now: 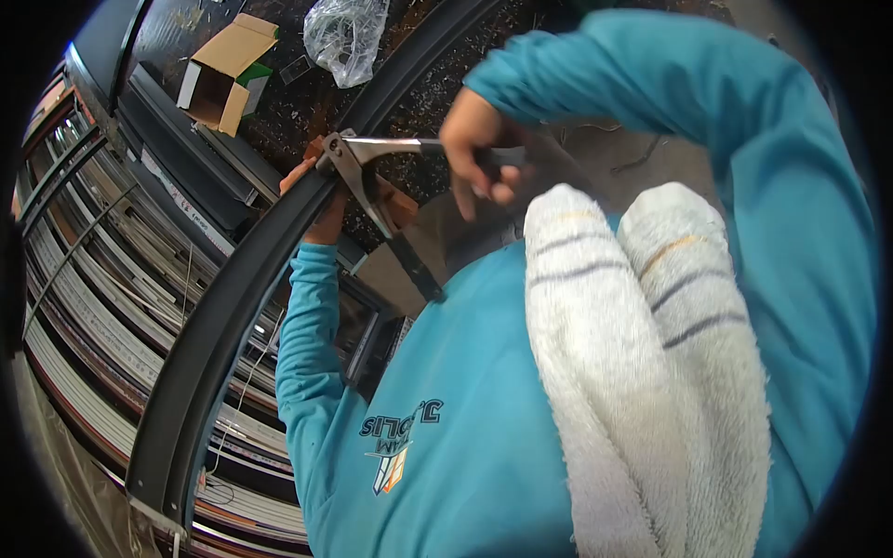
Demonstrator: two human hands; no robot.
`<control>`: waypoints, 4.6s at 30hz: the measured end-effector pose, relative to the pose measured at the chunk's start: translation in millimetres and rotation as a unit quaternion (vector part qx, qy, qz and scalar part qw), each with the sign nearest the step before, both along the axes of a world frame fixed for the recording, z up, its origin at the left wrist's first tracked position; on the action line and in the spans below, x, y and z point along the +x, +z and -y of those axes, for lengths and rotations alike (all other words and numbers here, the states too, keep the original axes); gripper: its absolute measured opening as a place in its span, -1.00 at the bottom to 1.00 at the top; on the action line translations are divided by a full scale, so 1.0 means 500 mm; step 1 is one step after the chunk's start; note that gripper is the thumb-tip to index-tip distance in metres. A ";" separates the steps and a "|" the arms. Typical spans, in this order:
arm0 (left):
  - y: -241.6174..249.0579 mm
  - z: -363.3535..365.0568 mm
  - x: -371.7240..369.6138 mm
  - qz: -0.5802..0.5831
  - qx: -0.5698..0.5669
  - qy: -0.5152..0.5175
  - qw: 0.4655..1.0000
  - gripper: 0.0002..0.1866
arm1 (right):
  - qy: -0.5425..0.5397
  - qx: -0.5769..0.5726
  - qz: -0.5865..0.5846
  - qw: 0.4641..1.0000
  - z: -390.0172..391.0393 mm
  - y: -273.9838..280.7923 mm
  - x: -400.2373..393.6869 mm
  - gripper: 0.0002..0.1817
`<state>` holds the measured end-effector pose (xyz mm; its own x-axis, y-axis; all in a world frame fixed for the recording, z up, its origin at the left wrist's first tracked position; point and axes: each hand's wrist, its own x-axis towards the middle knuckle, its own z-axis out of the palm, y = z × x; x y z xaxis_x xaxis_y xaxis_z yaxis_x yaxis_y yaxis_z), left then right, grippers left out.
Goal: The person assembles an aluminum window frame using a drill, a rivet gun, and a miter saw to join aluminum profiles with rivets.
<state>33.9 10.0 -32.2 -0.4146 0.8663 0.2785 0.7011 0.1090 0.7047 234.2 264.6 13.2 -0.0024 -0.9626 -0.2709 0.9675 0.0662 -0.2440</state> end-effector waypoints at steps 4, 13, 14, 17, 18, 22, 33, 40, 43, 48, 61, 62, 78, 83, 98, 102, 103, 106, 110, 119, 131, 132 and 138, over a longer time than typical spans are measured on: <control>0.005 0.000 -0.007 -0.015 -0.014 -0.010 1.000 -0.39 | -0.279 0.090 0.068 0.954 0.067 0.061 0.019 -0.19; -0.003 0.011 -0.009 -0.087 -0.037 0.009 0.995 -0.37 | -0.587 -0.009 0.253 0.769 0.305 0.102 0.012 -0.69; -0.001 0.011 -0.011 -0.093 -0.041 0.006 0.995 -0.38 | -0.594 0.014 0.241 0.767 0.311 0.105 0.000 -0.74; -0.018 0.008 -0.013 -0.064 -0.022 0.005 0.998 -0.41 | -0.641 0.076 0.171 0.745 0.324 0.089 -0.012 -0.83; -0.016 0.007 -0.011 -0.046 -0.014 0.007 0.999 -0.41 | -0.672 0.083 0.126 0.725 0.319 0.095 -0.013 -0.84; -0.009 0.009 -0.012 -0.030 -0.045 -0.007 0.999 -0.33 | -0.661 0.232 -0.221 0.679 0.216 0.067 0.070 -0.66; 0.002 0.059 -0.067 -0.123 -0.170 -0.097 0.973 -0.52 | 0.008 0.671 -0.133 0.729 0.006 0.407 0.588 -0.90; 0.005 0.049 -0.056 -0.175 -0.120 -0.076 0.974 -0.62 | 0.048 0.823 -0.054 0.563 -0.068 0.361 0.816 -0.82; 0.004 0.039 -0.067 -0.169 -0.158 -0.088 0.969 -0.55 | -0.062 0.896 -0.098 0.428 -0.142 0.311 0.837 -0.77; 0.007 0.029 -0.055 -0.191 -0.175 -0.076 0.963 -0.44 | -0.193 0.931 -0.109 0.289 -0.312 0.183 0.691 -0.62; -0.061 0.087 0.001 -0.124 -0.238 0.135 0.954 -0.45 | -0.293 0.925 -0.151 0.188 -0.595 -0.077 0.429 -0.50; -0.050 0.075 0.022 -0.106 -0.233 0.179 0.950 -0.45 | -0.412 0.877 -0.148 0.197 -0.559 -0.071 0.437 -0.47; -0.047 0.095 0.066 -0.099 -0.230 0.267 0.931 -0.55 | -0.570 0.813 0.032 0.115 -0.380 -0.194 0.389 -0.06; 0.018 0.074 0.104 0.253 0.019 0.275 0.927 -0.66 | -0.311 0.918 -0.145 0.200 -0.474 -0.105 0.469 0.10; 0.072 0.089 0.105 0.180 0.062 0.303 0.934 -0.69 | -0.525 0.636 -0.438 0.357 -0.599 0.122 0.322 -0.63; 0.086 0.033 0.161 0.153 0.070 0.390 0.905 -0.58 | -0.602 0.568 -0.451 0.333 -0.553 0.146 0.333 -0.68; 0.082 0.019 0.191 0.104 0.029 0.410 0.906 -0.53 | -0.606 0.556 -0.476 0.311 -0.543 0.145 0.337 -0.69; 0.019 0.012 0.263 0.025 -0.155 0.494 0.855 -0.13 | -0.607 0.549 -0.445 0.363 -0.556 0.144 0.344 -0.73; -0.041 0.012 0.266 0.082 -0.191 0.511 0.834 -0.22 | -0.602 0.558 -0.430 0.375 -0.537 0.165 0.347 -0.80; -0.036 0.060 0.237 0.196 -0.142 0.494 0.835 -0.59 | -0.644 0.365 -0.539 0.402 -0.440 0.373 0.245 -0.54; -0.108 -0.114 0.221 0.310 0.039 0.441 0.841 -0.55 | -0.453 0.464 -0.695 0.310 -0.327 0.776 0.107 -0.74; -0.119 -0.115 0.225 0.408 0.110 0.387 0.819 -0.55 | -0.482 0.404 -0.712 0.312 -0.353 0.780 0.078 -0.71; 0.025 -0.179 0.254 0.138 -0.051 0.539 0.829 -0.54 | -0.383 0.421 -0.797 0.201 -0.335 0.883 -0.037 -0.62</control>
<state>160.8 99.5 -19.8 -0.9993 -0.0366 -0.0074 -0.0290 0.6370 0.7703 215.9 431.9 454.8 -0.7923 -0.1293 0.5963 -0.4916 0.7141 -0.4984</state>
